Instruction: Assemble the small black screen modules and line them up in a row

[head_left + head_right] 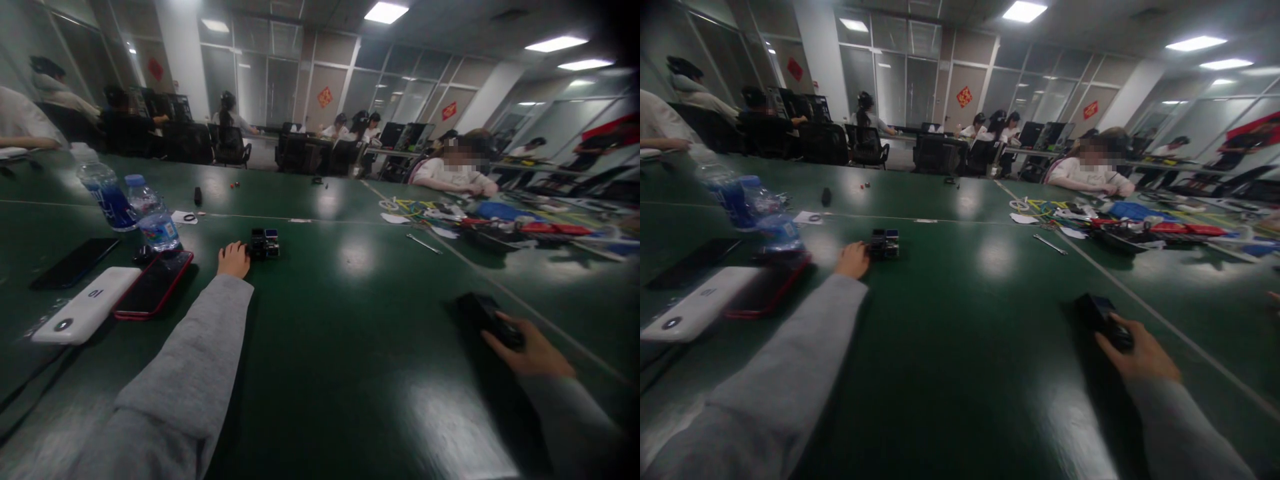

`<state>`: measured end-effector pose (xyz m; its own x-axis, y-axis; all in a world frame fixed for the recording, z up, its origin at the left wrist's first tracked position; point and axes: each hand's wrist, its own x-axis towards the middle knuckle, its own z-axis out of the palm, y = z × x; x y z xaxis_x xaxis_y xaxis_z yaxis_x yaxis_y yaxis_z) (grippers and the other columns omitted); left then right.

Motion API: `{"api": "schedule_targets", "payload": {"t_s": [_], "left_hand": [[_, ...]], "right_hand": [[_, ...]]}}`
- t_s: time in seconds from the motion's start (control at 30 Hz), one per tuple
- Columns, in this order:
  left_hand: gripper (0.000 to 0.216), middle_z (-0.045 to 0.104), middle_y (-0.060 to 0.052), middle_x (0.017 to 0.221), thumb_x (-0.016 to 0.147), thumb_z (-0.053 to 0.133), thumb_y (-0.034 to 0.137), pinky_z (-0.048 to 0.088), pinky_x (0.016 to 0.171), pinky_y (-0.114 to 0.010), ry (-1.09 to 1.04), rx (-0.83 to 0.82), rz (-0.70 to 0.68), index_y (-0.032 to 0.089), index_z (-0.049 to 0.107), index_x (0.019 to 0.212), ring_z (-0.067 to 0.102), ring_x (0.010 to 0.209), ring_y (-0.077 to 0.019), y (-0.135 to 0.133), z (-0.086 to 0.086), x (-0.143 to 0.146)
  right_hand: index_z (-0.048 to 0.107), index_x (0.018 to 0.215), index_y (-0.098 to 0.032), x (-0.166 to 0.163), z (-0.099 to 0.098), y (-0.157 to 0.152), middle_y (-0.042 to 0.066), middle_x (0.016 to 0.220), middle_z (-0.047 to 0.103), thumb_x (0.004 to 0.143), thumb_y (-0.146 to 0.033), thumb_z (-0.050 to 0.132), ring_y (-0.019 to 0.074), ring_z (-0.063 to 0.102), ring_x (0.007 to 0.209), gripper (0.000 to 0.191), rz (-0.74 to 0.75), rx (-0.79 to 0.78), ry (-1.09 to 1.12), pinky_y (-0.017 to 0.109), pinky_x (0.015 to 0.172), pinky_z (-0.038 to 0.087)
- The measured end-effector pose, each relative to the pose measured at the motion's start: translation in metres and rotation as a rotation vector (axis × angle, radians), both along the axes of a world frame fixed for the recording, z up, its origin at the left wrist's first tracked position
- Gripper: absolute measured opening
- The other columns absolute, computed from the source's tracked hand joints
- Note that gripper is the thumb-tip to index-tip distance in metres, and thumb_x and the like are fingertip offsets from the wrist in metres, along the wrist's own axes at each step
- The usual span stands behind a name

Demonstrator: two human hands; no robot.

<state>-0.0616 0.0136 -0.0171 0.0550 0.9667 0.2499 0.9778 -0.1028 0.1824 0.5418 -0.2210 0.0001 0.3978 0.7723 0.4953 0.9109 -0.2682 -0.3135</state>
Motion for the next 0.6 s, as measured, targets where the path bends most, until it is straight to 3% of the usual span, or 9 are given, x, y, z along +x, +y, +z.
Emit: {"api": "schedule_targets", "payload": {"t_s": [0.1, 0.2, 0.3, 0.37, 0.47, 0.6], "left_hand": [[0.044, 0.043, -0.013, 0.143, 0.09, 0.037, 0.025, 0.029, 0.109, -0.052, -0.002, 0.0, -0.005, 0.015, 0.048, 0.132, 0.036, 0.132, -0.0287, 0.001, 0.0, -0.001], [0.045, 0.043, -0.013, 0.144, 0.09, 0.037, 0.025, 0.029, 0.109, -0.052, -0.006, -0.001, -0.012, 0.014, 0.047, 0.132, 0.036, 0.133, -0.0288, 0.001, 0.0, -0.001], [0.045, 0.043, -0.014, 0.144, 0.09, 0.038, 0.025, 0.029, 0.108, -0.051, -0.012, -0.014, -0.015, 0.013, 0.047, 0.133, 0.036, 0.133, -0.0287, 0.0, 0.001, 0.0], [0.044, 0.043, -0.013, 0.143, 0.091, 0.038, 0.026, 0.029, 0.109, -0.051, -0.012, -0.008, -0.003, 0.014, 0.048, 0.132, 0.036, 0.132, -0.0283, 0.0, 0.002, 0.0], [0.043, 0.043, -0.012, 0.143, 0.09, 0.039, 0.026, 0.028, 0.109, -0.05, -0.009, -0.006, 0.011, 0.015, 0.048, 0.131, 0.035, 0.132, -0.0282, 0.0, 0.002, 0.002], [0.042, 0.042, -0.012, 0.144, 0.09, 0.039, 0.027, 0.028, 0.108, -0.051, -0.016, -0.008, 0.034, 0.017, 0.05, 0.129, 0.035, 0.132, -0.0281, 0.001, 0.0, 0.004]], "right_hand": [[0.053, 0.12, -0.022, -0.052, -0.006, 0.06, 0.018, 0.104, 0.06, 0.074, -0.053, 0.056, 0.0327, 0.06, 0.091, 0.055, 0.169, -0.109, -0.023, 0.045, 0.078, 0.049], [0.05, 0.124, -0.019, -0.159, 0.001, 0.111, 0.015, 0.109, 0.058, 0.079, -0.042, 0.055, 0.0306, 0.057, 0.098, 0.05, 0.414, -0.088, -0.049, 0.046, 0.086, 0.048], [0.048, 0.128, -0.02, -0.268, 0.011, 0.13, 0.011, 0.11, 0.056, 0.083, -0.034, 0.055, 0.0263, 0.055, 0.1, 0.048, 0.808, -0.07, -0.009, 0.042, 0.089, 0.047], [0.044, 0.133, -0.025, -0.319, 0.016, 0.128, 0.008, 0.111, 0.054, 0.086, -0.03, 0.055, 0.0236, 0.055, 0.099, 0.049, 1.011, -0.113, 0.027, 0.04, 0.088, 0.048], [0.039, 0.138, -0.032, -0.358, 0.017, 0.124, 0.008, 0.123, 0.047, 0.086, -0.025, 0.056, 0.0255, 0.049, 0.111, 0.055, 1.108, -0.111, 0.042, 0.044, 0.093, 0.045], [0.042, 0.137, -0.038, -0.36, 0.015, 0.128, 0.004, 0.142, 0.03, 0.085, -0.02, 0.054, 0.0299, 0.032, 0.129, 0.056, 1.113, -0.091, 0.129, 0.054, 0.104, 0.034]]}}
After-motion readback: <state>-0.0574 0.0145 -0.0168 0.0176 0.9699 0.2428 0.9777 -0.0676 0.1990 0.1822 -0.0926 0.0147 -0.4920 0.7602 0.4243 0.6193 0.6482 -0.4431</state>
